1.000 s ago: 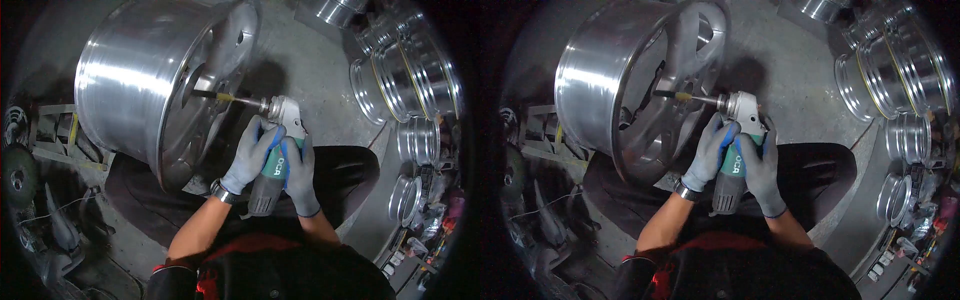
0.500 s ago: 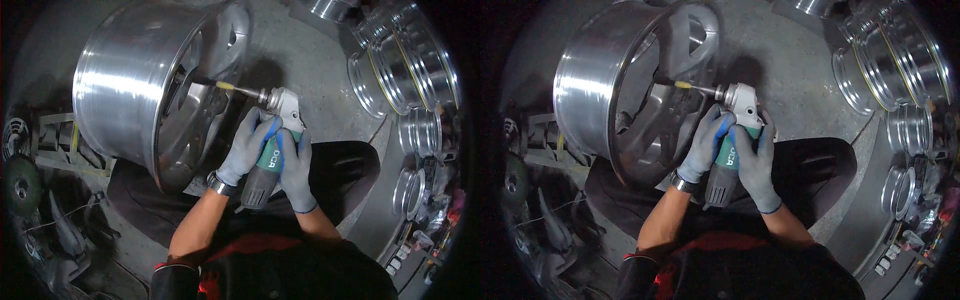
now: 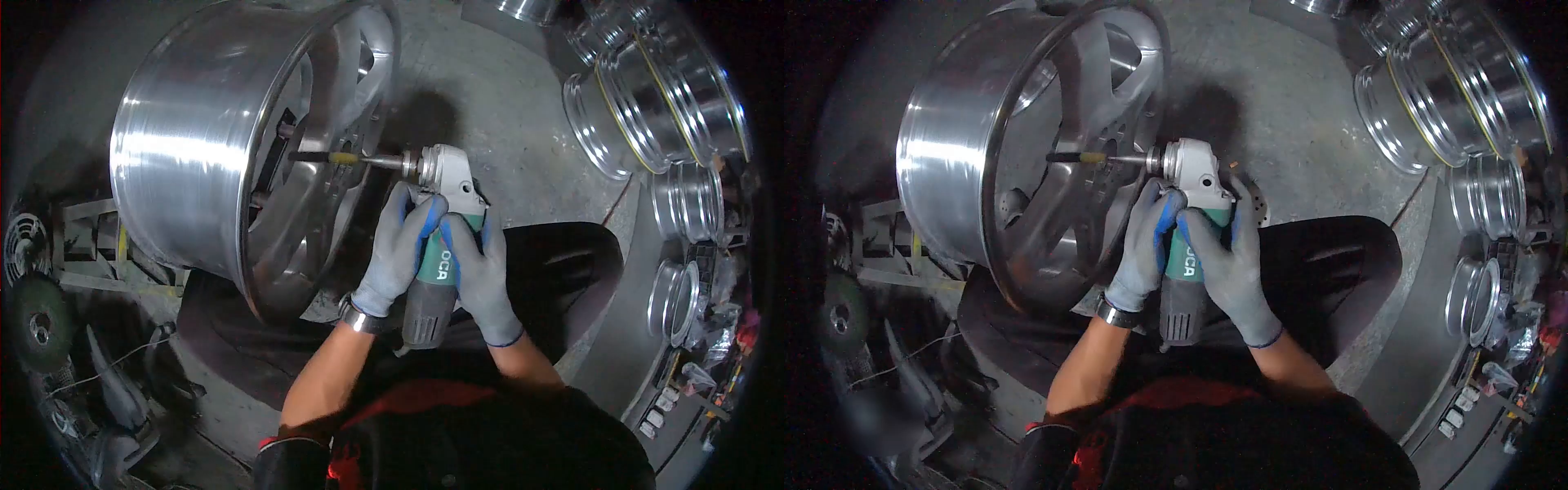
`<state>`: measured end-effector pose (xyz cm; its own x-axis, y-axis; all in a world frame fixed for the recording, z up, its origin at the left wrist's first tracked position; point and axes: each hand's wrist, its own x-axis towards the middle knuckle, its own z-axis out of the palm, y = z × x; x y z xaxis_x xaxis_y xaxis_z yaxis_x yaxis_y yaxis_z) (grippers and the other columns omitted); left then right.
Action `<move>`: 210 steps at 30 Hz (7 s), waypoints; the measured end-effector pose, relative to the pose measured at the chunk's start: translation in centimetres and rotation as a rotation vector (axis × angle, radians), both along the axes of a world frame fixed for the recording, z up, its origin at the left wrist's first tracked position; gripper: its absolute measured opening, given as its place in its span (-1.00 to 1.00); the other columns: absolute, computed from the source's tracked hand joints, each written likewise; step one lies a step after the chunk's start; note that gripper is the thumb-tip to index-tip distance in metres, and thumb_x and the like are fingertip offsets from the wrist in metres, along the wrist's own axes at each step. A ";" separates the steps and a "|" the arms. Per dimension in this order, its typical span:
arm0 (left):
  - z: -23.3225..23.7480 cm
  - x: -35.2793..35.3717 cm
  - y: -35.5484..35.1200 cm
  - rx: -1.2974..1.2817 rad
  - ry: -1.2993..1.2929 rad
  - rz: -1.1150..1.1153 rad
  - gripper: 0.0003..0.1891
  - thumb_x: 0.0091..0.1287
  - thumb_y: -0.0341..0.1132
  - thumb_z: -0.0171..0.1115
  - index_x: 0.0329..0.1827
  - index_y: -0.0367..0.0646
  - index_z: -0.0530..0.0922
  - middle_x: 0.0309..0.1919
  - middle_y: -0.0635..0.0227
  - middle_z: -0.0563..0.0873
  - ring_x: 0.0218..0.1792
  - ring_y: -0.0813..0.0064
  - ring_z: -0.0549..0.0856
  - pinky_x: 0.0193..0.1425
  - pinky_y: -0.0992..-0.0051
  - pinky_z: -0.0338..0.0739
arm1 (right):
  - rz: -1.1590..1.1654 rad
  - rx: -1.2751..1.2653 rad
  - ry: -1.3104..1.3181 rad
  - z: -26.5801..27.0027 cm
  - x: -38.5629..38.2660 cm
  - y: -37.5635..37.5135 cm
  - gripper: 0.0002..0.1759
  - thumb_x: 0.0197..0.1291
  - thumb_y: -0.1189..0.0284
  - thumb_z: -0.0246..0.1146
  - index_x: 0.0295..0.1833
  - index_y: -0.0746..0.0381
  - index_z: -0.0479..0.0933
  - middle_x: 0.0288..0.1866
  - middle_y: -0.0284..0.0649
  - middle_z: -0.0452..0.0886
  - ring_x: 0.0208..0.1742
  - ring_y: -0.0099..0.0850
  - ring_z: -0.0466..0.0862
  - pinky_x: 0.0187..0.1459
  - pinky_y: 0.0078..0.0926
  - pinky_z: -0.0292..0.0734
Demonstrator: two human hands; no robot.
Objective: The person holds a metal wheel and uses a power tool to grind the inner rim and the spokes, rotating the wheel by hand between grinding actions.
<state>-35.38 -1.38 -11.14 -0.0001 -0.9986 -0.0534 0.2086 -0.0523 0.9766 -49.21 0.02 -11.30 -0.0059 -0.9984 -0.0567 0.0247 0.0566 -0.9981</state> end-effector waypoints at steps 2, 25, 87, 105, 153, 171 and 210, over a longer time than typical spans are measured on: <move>0.7 -0.1 0.3 -0.014 -0.033 0.032 -0.67 0.56 -0.12 0.26 0.03 -0.26 0.54 -0.18 0.37 0.63 -0.10 0.66 0.53 0.05 0.52 0.48 | 0.029 0.011 0.077 0.1 -0.2 -0.1 -0.30 0.39 0.50 0.38 0.53 0.38 0.26 0.39 -0.02 0.35 0.43 -0.27 0.41 0.48 -0.27 0.31; 0.4 0.4 0.3 -0.096 -0.076 -0.012 -0.71 0.58 -0.14 0.23 0.00 -0.24 0.52 -0.16 0.41 0.63 -0.09 0.67 0.53 0.06 0.51 0.49 | 0.021 0.059 -0.098 0.3 0.4 0.0 -0.31 0.43 0.50 0.35 0.55 0.41 0.23 0.32 -0.07 0.49 0.30 -0.38 0.54 0.35 -0.37 0.48; -0.3 0.7 1.3 -0.050 -0.091 -0.004 -0.68 0.56 -0.19 0.24 0.13 -0.28 0.53 -0.08 0.32 0.67 -0.03 0.63 0.56 0.13 0.51 0.51 | 0.059 0.008 -0.167 0.5 0.5 0.6 -0.32 0.43 0.51 0.34 0.55 0.37 0.23 0.33 -0.11 0.55 0.32 -0.41 0.56 0.36 -0.40 0.48; 1.6 0.7 -0.8 0.074 -0.128 -0.061 -0.75 0.57 -0.23 0.21 0.08 -0.25 0.53 -0.12 0.39 0.64 -0.06 0.65 0.54 0.09 0.52 0.49 | -0.065 0.045 -0.198 0.6 1.2 -0.1 -0.32 0.42 0.49 0.36 0.53 0.40 0.24 0.29 -0.11 0.57 0.26 -0.43 0.58 0.31 -0.40 0.51; 0.1 -1.0 0.2 0.223 0.003 0.078 -0.59 0.52 -0.07 0.33 -0.01 -0.32 0.53 -0.16 0.21 0.70 -0.09 0.56 0.63 0.05 0.43 0.56 | 0.013 0.352 -0.458 0.8 -0.4 -0.1 -0.50 0.53 0.42 0.27 0.47 0.31 0.38 0.17 -0.23 0.64 0.14 -0.51 0.65 0.20 -0.49 0.59; 0.2 -0.2 -0.6 0.141 -0.120 -0.010 -0.64 0.54 -0.10 0.28 0.04 -0.29 0.56 -0.17 0.36 0.64 -0.11 0.64 0.54 0.05 0.49 0.49 | 0.032 0.240 -0.319 0.9 -0.6 -0.5 -0.35 0.52 0.43 0.21 0.62 0.30 0.19 0.40 -0.14 0.50 0.32 -0.41 0.58 0.30 -0.41 0.56; -0.8 -1.4 2.2 0.162 -0.042 0.056 -0.56 0.48 -0.02 0.36 -0.09 -0.30 0.50 -0.28 0.18 0.64 -0.18 0.57 0.56 -0.03 0.39 0.54 | 0.060 0.181 -0.222 0.5 -1.3 1.7 -0.30 0.49 0.48 0.17 0.66 0.32 0.13 0.43 -0.11 0.49 0.37 -0.41 0.54 0.38 -0.39 0.48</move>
